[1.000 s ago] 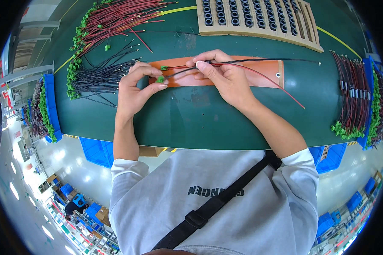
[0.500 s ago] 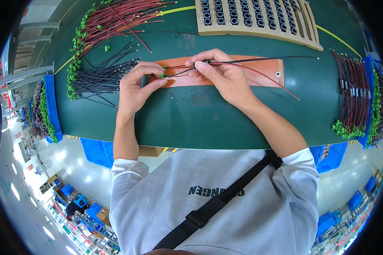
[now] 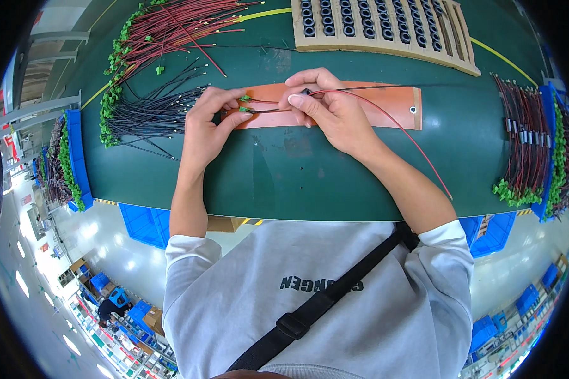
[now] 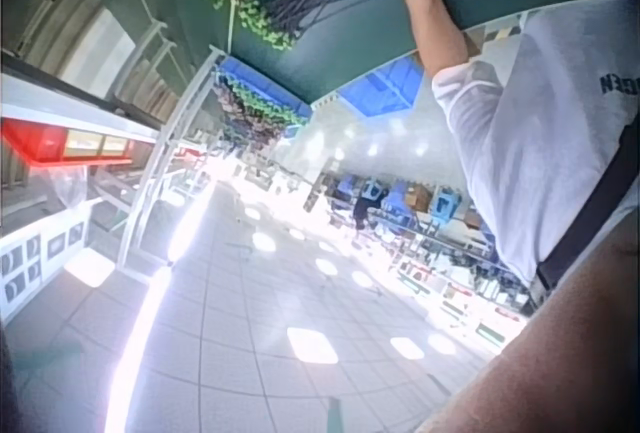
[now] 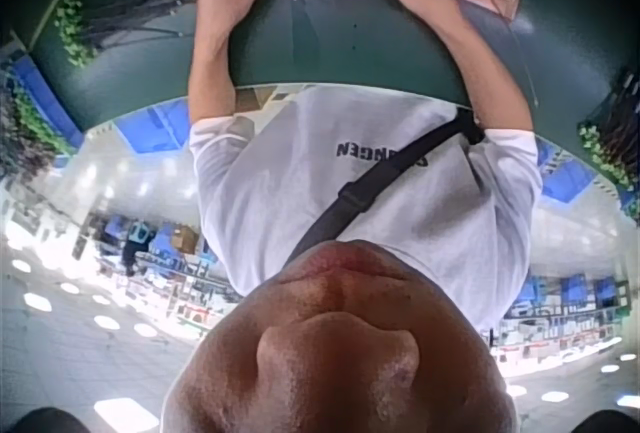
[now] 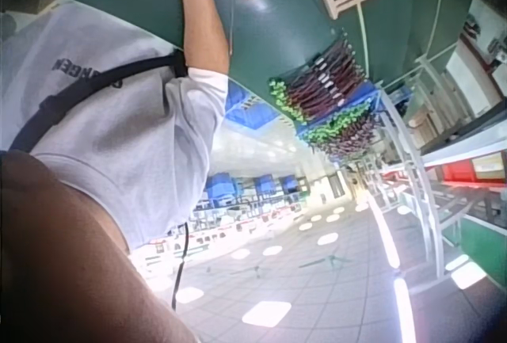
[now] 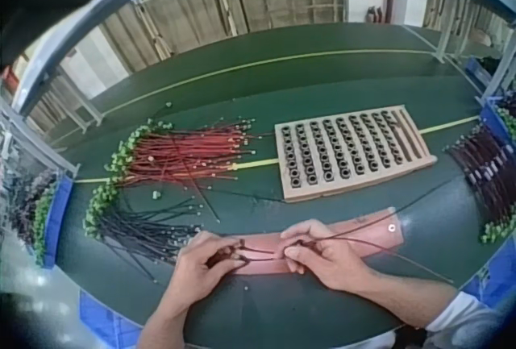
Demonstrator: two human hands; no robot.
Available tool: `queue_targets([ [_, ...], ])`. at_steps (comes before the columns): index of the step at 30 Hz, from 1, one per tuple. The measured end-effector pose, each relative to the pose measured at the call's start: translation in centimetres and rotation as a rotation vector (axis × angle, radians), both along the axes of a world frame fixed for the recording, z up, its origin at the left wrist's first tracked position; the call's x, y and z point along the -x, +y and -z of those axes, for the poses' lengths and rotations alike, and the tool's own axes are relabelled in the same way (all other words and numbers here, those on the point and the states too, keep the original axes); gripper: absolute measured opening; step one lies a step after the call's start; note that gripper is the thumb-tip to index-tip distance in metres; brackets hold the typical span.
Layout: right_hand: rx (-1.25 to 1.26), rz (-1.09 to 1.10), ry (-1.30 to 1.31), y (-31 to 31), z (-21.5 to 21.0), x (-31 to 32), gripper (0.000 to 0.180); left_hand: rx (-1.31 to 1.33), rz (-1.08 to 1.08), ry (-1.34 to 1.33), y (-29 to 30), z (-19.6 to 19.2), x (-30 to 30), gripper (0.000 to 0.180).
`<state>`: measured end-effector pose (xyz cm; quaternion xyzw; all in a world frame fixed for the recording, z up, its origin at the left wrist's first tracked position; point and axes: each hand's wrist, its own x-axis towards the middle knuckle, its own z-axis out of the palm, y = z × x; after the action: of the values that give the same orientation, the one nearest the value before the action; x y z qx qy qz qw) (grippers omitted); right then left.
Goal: The person assembles wire harnesses by hand at a workbench. They pick up red and black wires, insert them into a green connector, and then slide a grey heat-shrink tube over the connection. The person uses a tool to crimp the connector and then places the finished assembly into a wooden tray.
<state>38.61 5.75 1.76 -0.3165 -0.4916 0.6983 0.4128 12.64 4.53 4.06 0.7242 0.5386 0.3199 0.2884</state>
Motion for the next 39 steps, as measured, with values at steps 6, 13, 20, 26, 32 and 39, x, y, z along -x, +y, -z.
queue_targets([
  [6,-0.149,0.009,-0.222,-0.7,-0.3,0.8,0.023,-0.231,0.026,0.1,0.1,-0.2,-0.4,0.035],
  [13,-0.552,0.011,-0.528,-0.8,-0.3,0.7,0.015,-0.918,0.365,0.66,-1.0,-3.5,-3.9,0.041],
  [20,-0.396,-0.029,-0.453,-1.0,-1.6,0.6,0.019,-1.027,0.316,0.61,2.7,-2.9,-2.7,0.043],
  [26,-0.39,-0.056,-0.467,-1.0,-1.6,0.3,0.027,-1.041,0.139,0.743,6.0,-3.2,2.6,0.038],
  [32,-0.405,-0.06,-0.465,-1.0,-1.7,0.3,0.03,-0.927,0.03,0.807,6.5,-2.7,6.3,0.035],
  [39,-0.324,-0.083,-0.482,-0.8,-2.2,-0.1,0.032,-0.737,0.077,0.926,4.6,-3.3,5.5,0.035],
])
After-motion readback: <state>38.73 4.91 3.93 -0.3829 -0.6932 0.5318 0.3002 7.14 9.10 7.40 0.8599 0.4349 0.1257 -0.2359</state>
